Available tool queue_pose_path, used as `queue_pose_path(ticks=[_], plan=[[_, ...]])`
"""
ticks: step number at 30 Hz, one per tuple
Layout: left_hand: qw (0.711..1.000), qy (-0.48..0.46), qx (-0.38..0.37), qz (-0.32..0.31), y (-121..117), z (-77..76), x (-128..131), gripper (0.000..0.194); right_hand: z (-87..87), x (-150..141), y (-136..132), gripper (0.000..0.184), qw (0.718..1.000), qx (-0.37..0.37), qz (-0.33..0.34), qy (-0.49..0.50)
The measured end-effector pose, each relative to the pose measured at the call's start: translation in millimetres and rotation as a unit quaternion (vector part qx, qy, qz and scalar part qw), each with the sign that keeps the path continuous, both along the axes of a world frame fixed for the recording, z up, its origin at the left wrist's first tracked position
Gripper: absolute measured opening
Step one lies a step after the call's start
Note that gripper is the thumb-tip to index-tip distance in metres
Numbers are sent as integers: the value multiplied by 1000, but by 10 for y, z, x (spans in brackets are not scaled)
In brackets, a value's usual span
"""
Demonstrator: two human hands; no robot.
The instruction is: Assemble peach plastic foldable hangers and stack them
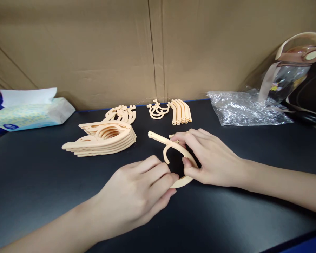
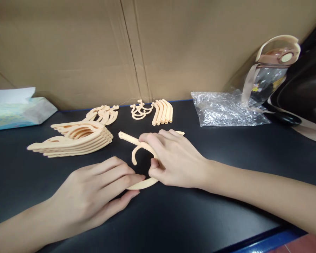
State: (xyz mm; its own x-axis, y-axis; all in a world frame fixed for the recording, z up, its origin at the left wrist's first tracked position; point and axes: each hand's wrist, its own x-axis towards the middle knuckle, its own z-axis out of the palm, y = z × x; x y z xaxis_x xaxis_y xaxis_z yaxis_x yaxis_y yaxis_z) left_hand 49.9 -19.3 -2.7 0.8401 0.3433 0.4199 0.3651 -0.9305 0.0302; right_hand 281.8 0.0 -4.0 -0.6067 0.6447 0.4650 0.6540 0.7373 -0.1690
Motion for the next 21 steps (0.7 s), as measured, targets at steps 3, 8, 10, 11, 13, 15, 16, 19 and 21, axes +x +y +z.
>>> queue_pose_path(ticks=[3,8,10,11,13,15,16,19,21], plan=[[1000,-7,-9,15,12,-1,-2,13,11,4,9,37,999,33,0,-33],[999,-30,-2,45,41,-17,2,9,44,26,30,30,996,30,4,-78],[998,-35,-1,52,46,-24,-1,9,57,39,41,29,996,18,16,-87],[998,-38,-2,52,46,-24,-3,9,64,45,45,29,996,14,21,-89],[998,-42,-5,53,47,-21,-8,10,80,56,54,26,995,10,30,-97],[997,-47,-5,59,50,-18,-12,11,100,64,61,22,993,13,41,-109],[997,-50,-5,65,53,-19,-13,11,110,69,64,20,992,16,48,-114],[995,-64,-22,79,65,-41,-17,8,133,84,74,20,989,25,74,-123],[993,-69,-43,83,72,-63,-21,11,139,94,79,19,989,30,81,-122]])
